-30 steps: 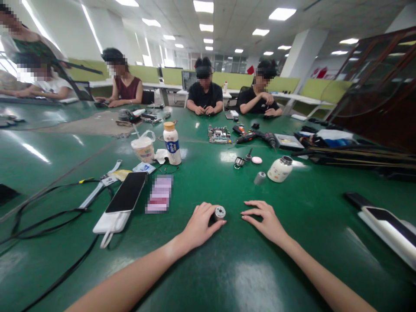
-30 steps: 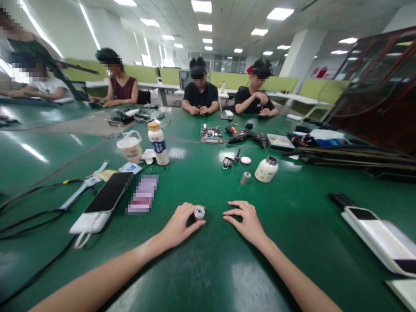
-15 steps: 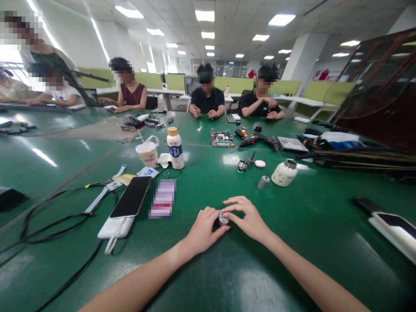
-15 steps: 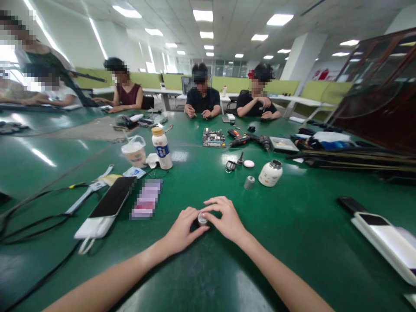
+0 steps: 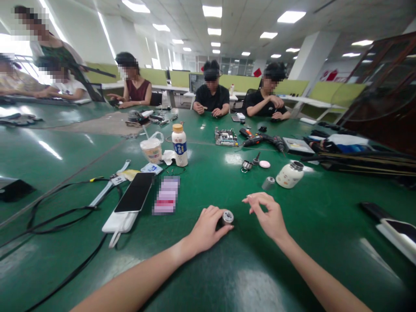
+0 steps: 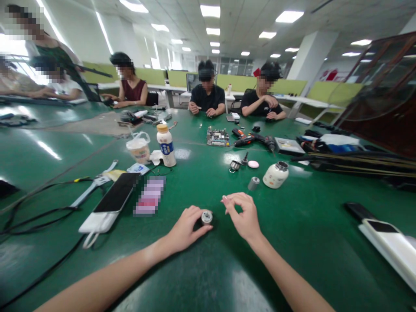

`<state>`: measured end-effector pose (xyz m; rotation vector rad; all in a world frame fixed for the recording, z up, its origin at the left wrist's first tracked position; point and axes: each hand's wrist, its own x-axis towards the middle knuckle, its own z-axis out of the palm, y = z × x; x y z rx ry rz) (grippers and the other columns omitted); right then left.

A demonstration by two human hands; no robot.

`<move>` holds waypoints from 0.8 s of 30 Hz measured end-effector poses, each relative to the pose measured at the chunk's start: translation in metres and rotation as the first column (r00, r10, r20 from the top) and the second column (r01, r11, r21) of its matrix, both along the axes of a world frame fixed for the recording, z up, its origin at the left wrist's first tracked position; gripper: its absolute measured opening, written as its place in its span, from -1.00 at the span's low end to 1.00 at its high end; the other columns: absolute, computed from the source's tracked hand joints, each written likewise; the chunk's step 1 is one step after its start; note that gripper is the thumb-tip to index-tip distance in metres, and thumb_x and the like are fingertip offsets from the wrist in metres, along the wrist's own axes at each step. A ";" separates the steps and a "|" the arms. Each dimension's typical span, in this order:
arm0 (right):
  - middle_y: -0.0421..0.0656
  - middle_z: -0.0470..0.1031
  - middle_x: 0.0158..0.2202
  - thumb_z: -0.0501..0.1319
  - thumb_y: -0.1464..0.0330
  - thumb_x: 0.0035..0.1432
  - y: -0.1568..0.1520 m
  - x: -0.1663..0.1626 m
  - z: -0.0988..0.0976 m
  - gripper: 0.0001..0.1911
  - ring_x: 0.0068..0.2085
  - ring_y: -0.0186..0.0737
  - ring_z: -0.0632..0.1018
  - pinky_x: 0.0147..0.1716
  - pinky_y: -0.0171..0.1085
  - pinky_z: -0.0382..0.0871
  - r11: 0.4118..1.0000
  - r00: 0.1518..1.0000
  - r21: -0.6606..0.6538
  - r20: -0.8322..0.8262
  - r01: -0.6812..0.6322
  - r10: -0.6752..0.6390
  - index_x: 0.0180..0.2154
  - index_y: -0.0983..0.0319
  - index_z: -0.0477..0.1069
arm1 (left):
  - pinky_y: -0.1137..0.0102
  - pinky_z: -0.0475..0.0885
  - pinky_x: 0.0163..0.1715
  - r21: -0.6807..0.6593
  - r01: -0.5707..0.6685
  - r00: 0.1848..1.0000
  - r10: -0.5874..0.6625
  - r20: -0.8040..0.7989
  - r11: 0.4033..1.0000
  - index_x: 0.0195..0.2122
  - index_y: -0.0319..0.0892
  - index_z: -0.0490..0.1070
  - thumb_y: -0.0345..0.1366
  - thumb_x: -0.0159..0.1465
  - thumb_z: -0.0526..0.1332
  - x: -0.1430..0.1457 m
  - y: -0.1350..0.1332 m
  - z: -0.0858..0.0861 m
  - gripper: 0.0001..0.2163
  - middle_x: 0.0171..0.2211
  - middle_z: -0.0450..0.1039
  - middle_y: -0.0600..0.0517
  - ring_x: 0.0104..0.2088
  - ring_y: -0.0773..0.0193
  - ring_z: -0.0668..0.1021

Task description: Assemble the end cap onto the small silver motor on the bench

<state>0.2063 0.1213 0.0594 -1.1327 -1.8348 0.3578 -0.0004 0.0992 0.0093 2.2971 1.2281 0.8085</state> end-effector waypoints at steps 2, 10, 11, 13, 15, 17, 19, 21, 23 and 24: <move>-0.16 0.61 -0.19 0.28 0.22 0.18 -0.001 0.002 0.000 -0.87 -0.08 -0.08 0.52 -0.01 -0.03 0.28 0.997 0.994 -0.041 0.079 -0.069 0.073 -0.34 0.09 0.57 | 0.29 0.27 -0.15 -0.004 -0.001 1.000 0.001 0.008 1.000 -0.04 -0.11 0.39 -0.13 0.30 0.23 0.000 0.000 0.000 -0.73 -0.18 0.45 0.01 -0.13 0.16 0.43; -0.22 0.55 -0.03 0.37 0.30 0.09 -0.002 -0.019 -0.011 -0.91 0.03 -0.03 0.45 0.04 0.04 0.23 0.986 0.958 -0.111 0.246 -0.124 0.148 -0.30 -0.03 0.61 | 0.30 0.28 -0.18 0.015 0.000 1.000 0.000 0.030 1.000 -0.06 -0.11 0.39 -0.14 0.31 0.22 0.001 0.001 -0.004 -0.76 -0.21 0.44 0.02 -0.16 0.16 0.42; -0.22 0.56 -0.03 0.37 0.30 0.10 0.000 -0.017 -0.008 -0.92 0.05 -0.02 0.44 0.06 0.05 0.21 0.990 0.958 -0.092 0.254 -0.111 0.131 -0.32 -0.03 0.61 | 0.29 0.28 -0.17 0.015 0.001 1.000 -0.002 0.031 1.000 -0.04 -0.10 0.38 -0.14 0.31 0.22 0.001 0.001 -0.003 -0.75 -0.20 0.44 0.02 -0.15 0.16 0.42; -0.23 0.55 -0.01 0.37 0.28 0.10 0.004 -0.006 -0.002 -0.92 0.09 0.00 0.42 0.09 0.08 0.15 0.997 0.957 -0.039 0.277 -0.073 0.081 -0.31 -0.03 0.61 | 0.29 0.28 -0.16 0.009 0.000 1.000 0.000 0.030 1.000 -0.02 -0.09 0.37 -0.14 0.30 0.23 0.001 0.001 -0.003 -0.73 -0.19 0.44 0.02 -0.15 0.15 0.42; -0.23 0.53 0.03 0.36 0.26 0.11 0.007 0.012 -0.001 -0.91 0.12 0.02 0.39 0.11 0.10 0.12 1.000 0.952 -0.002 0.305 -0.024 0.024 -0.28 -0.06 0.61 | 0.28 0.28 -0.15 -0.002 0.001 1.000 -0.001 0.023 1.000 -0.01 -0.09 0.37 -0.14 0.31 0.22 0.001 0.000 -0.001 -0.73 -0.18 0.44 0.01 -0.14 0.14 0.42; -0.23 0.49 0.07 0.36 0.22 0.11 0.008 0.032 -0.010 -0.90 0.14 0.06 0.37 0.11 0.13 0.10 1.000 0.932 -0.021 0.362 0.013 -0.005 -0.27 -0.10 0.61 | 0.27 0.28 -0.15 -0.009 0.003 1.000 -0.003 0.018 1.000 -0.02 -0.08 0.37 -0.13 0.31 0.21 0.001 0.000 0.000 -0.74 -0.19 0.44 0.00 -0.14 0.13 0.42; -0.23 0.45 0.12 0.36 0.19 0.09 0.008 0.048 -0.025 -0.90 0.17 0.11 0.34 0.10 0.17 0.10 0.996 0.902 -0.084 0.431 0.042 -0.002 -0.29 -0.13 0.61 | 0.27 0.28 -0.15 -0.012 0.010 1.000 -0.010 0.022 1.000 -0.03 -0.07 0.38 -0.12 0.31 0.21 0.001 0.000 0.001 -0.74 -0.19 0.44 0.00 -0.14 0.13 0.42; -0.21 0.41 0.16 0.37 0.15 0.06 0.006 0.059 -0.042 -0.85 0.20 0.14 0.30 0.11 0.19 0.09 0.988 0.882 -0.146 0.471 0.058 0.018 -0.25 -0.15 0.61 | 0.27 0.28 -0.15 -0.016 0.014 1.000 -0.013 0.028 1.000 -0.04 -0.07 0.39 -0.13 0.31 0.21 0.001 0.000 0.001 -0.75 -0.18 0.45 0.00 -0.14 0.13 0.42; -0.18 0.36 0.20 0.38 0.13 0.04 0.005 0.064 -0.054 -0.74 0.22 0.16 0.27 0.12 0.19 0.09 0.981 0.882 -0.182 0.471 0.068 0.026 -0.16 -0.15 0.58 | 0.27 0.28 -0.15 -0.021 0.013 1.000 -0.013 0.029 1.000 -0.04 -0.08 0.39 -0.13 0.31 0.21 0.001 0.000 0.001 -0.75 -0.18 0.45 0.00 -0.14 0.13 0.42; -0.17 0.34 0.22 0.38 0.12 0.04 0.005 0.064 -0.058 -0.72 0.23 0.16 0.26 0.12 0.20 0.10 0.980 0.886 -0.187 0.464 0.070 0.026 -0.14 -0.15 0.57 | 0.26 0.28 -0.14 -0.022 0.012 1.000 -0.011 0.029 1.000 -0.03 -0.08 0.39 -0.12 0.31 0.21 0.001 0.000 0.001 -0.75 -0.18 0.45 0.00 -0.15 0.13 0.42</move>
